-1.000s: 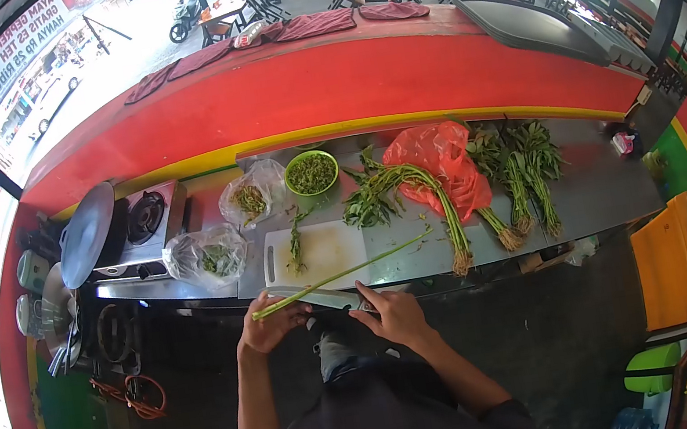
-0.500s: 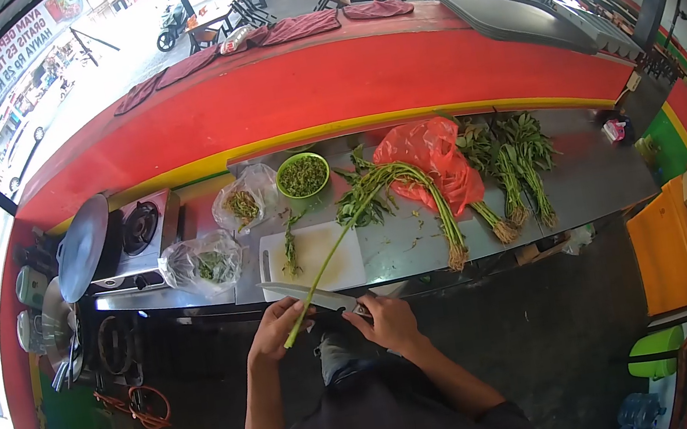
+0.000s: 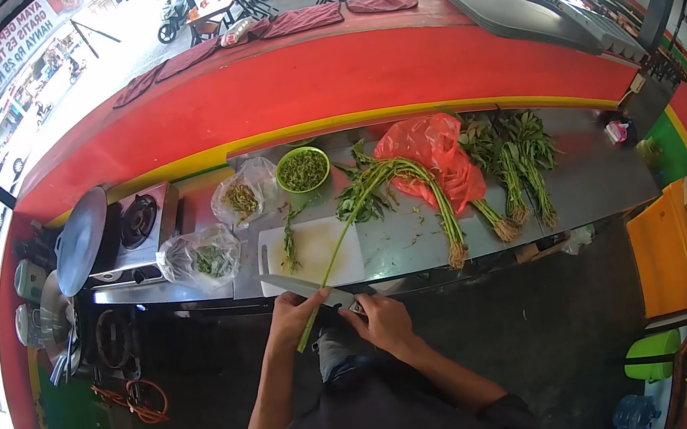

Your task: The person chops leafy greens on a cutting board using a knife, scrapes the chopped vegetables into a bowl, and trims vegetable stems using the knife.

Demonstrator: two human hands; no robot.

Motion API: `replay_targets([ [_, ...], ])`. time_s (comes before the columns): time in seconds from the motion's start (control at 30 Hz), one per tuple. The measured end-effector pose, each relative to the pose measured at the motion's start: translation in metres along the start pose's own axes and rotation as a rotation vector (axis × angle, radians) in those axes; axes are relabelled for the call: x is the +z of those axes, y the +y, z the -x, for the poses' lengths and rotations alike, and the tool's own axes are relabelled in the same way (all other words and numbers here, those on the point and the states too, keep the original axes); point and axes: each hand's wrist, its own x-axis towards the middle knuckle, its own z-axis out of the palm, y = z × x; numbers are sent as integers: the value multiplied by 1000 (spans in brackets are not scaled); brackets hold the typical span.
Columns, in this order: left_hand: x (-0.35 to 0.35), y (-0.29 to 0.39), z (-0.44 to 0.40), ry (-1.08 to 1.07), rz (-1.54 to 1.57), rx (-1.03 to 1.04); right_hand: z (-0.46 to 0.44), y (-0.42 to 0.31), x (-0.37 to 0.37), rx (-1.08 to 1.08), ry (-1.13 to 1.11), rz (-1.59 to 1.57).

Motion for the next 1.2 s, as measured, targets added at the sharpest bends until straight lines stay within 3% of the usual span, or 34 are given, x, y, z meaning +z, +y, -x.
replay_targets([
  [0.33,11,-4,-2,-74,13,60,-9,-6,4,-17,36,8],
  [0.53,16,2,-7,45,63,65,-10,-8,8,-49,51,-8],
  [0.6,16,-2,-11,108,-4,175,-10,-11,6,-46,39,2],
  [0.73,10,3,-12,193,34,135,-7,-12,4,-16,61,-10],
  [0.97,12,-8,-3,220,4,161,5,-7,11,-5,134,-44],
  [1.03,16,-16,6,126,-251,171,1,-7,9,67,100,-50],
  [1.2,23,-14,7,88,23,193,-4,-8,11,59,104,-52],
])
